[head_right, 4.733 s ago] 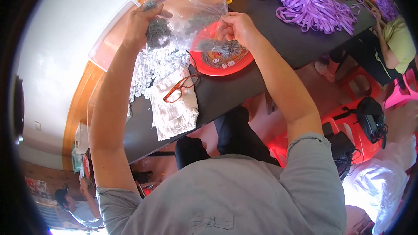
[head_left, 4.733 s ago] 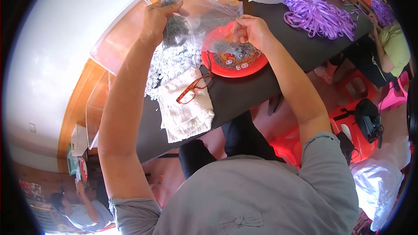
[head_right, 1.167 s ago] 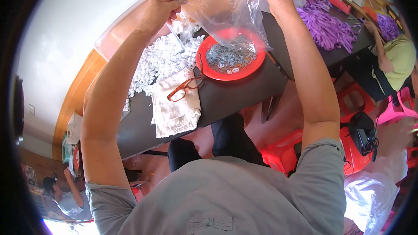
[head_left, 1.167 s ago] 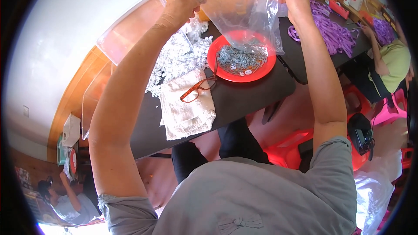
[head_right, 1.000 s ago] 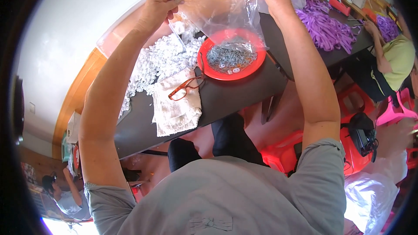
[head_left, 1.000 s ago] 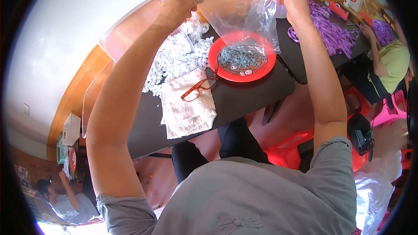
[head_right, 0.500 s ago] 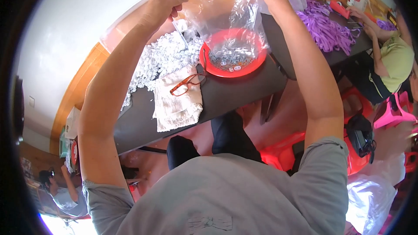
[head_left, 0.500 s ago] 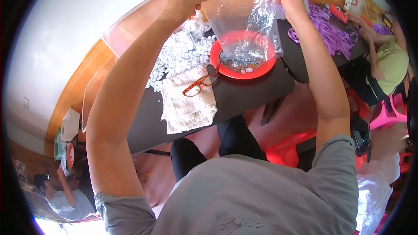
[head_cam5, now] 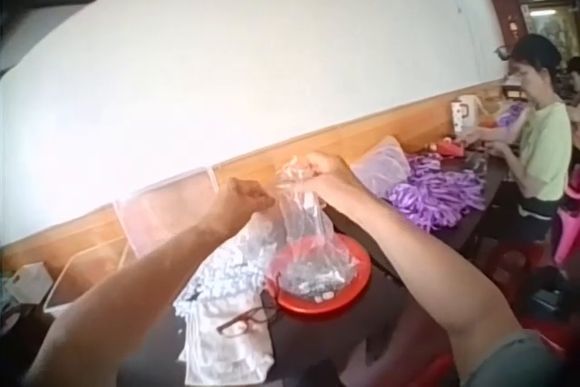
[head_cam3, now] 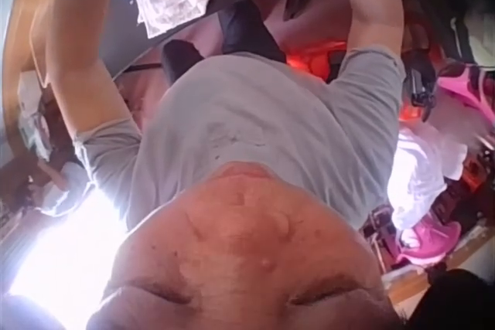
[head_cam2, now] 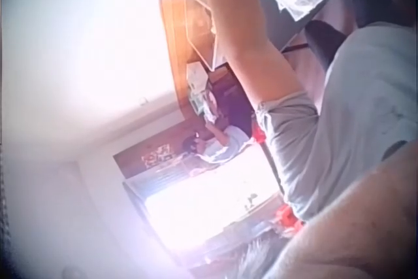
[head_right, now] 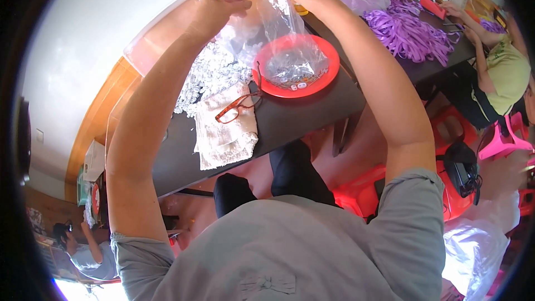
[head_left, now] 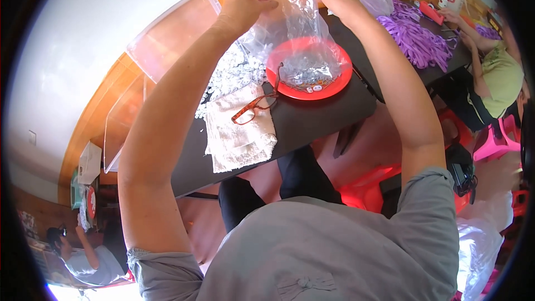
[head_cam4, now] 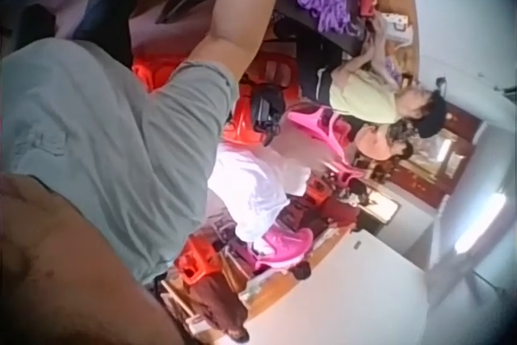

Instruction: Assembling small metal rings onto white plastic components at a workstation.

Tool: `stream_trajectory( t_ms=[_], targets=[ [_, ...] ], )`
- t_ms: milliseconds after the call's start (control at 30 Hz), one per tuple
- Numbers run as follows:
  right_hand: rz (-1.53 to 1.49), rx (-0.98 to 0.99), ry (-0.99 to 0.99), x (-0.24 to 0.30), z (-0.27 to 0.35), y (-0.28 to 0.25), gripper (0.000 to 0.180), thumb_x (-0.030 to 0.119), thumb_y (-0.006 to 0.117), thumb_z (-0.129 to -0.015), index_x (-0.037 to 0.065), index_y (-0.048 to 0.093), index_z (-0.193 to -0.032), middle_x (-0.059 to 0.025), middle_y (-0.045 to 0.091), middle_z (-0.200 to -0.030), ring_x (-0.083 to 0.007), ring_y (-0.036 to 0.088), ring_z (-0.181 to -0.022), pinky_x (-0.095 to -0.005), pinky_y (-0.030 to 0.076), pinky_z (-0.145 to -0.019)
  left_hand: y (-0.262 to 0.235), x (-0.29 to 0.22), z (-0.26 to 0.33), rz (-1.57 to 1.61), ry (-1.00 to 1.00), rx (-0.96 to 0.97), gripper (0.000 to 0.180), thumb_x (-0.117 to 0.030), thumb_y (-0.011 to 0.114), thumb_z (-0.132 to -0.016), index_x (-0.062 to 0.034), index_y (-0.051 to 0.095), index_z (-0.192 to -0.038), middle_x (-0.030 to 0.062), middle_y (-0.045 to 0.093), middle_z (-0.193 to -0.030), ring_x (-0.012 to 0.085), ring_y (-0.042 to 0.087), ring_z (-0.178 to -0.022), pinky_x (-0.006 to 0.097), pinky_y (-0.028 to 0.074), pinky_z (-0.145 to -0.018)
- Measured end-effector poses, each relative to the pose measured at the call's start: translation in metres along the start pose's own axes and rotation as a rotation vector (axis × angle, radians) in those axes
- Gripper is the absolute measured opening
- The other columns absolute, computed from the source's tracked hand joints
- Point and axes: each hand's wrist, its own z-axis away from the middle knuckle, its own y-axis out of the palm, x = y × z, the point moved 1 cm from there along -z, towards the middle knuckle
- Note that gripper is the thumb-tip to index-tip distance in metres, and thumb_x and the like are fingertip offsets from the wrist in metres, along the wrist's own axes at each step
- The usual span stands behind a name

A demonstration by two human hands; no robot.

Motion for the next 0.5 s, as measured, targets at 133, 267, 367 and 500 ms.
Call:
stream_trajectory(
  t_ms=[133, 267, 367, 500],
  targets=[
    [0.305, 0.278, 0.061, -0.027, 0.024, -0.021, 0.034, 0.014, 0.071, -0.077, 0.001, 0.062, -0.108, -0.0044, 0.063, -0.099, -0.0119, 0.057, -0.089, -0.0278, 0.046, -0.073, -0.012, 0.024, -0.007, 0.131, 0.047, -0.114, 0.026, -0.025, 0.073, -0.081, -0.0024, 0.074, -0.092, 0.0052, 0.068, -0.072, 0.0127, 0.062, -0.069, 0.029, 0.049, -0.066],
    [0.334, 0.402, 0.166, -0.068, 0.045, -0.026, 0.027, 0.010, 0.069, -0.078, 0.000, 0.064, -0.102, -0.0034, 0.064, -0.092, -0.0122, 0.058, -0.084, -0.0274, 0.046, -0.073, -0.019, 0.022, -0.003, 0.103, 0.035, -0.100, 0.025, -0.025, 0.072, -0.081, -0.0021, 0.074, -0.091, 0.0063, 0.069, -0.074, 0.0127, 0.063, -0.069, 0.029, 0.050, -0.066],
    [0.326, 0.445, 0.197, -0.086, 0.043, -0.025, 0.018, 0.008, 0.066, -0.080, 0.000, 0.065, -0.096, -0.0025, 0.065, -0.086, -0.0118, 0.058, -0.078, -0.0269, 0.046, -0.071, -0.023, 0.024, 0.000, 0.150, 0.012, -0.113, 0.025, -0.024, 0.072, -0.081, -0.0017, 0.074, -0.092, 0.0075, 0.069, -0.075, 0.0134, 0.063, -0.069, 0.029, 0.050, -0.069],
    [0.262, 0.290, 0.167, -0.091, 0.039, -0.025, 0.010, 0.008, 0.064, -0.084, -0.001, 0.066, -0.088, -0.0015, 0.065, -0.080, -0.0101, 0.057, -0.074, -0.0263, 0.046, -0.070, -0.031, 0.031, 0.002, 0.137, -0.030, -0.134, 0.024, -0.023, 0.069, -0.084, -0.0030, 0.073, -0.097, 0.0061, 0.071, -0.081, 0.0120, 0.064, -0.075, 0.027, 0.044, -0.073]
  ],
)
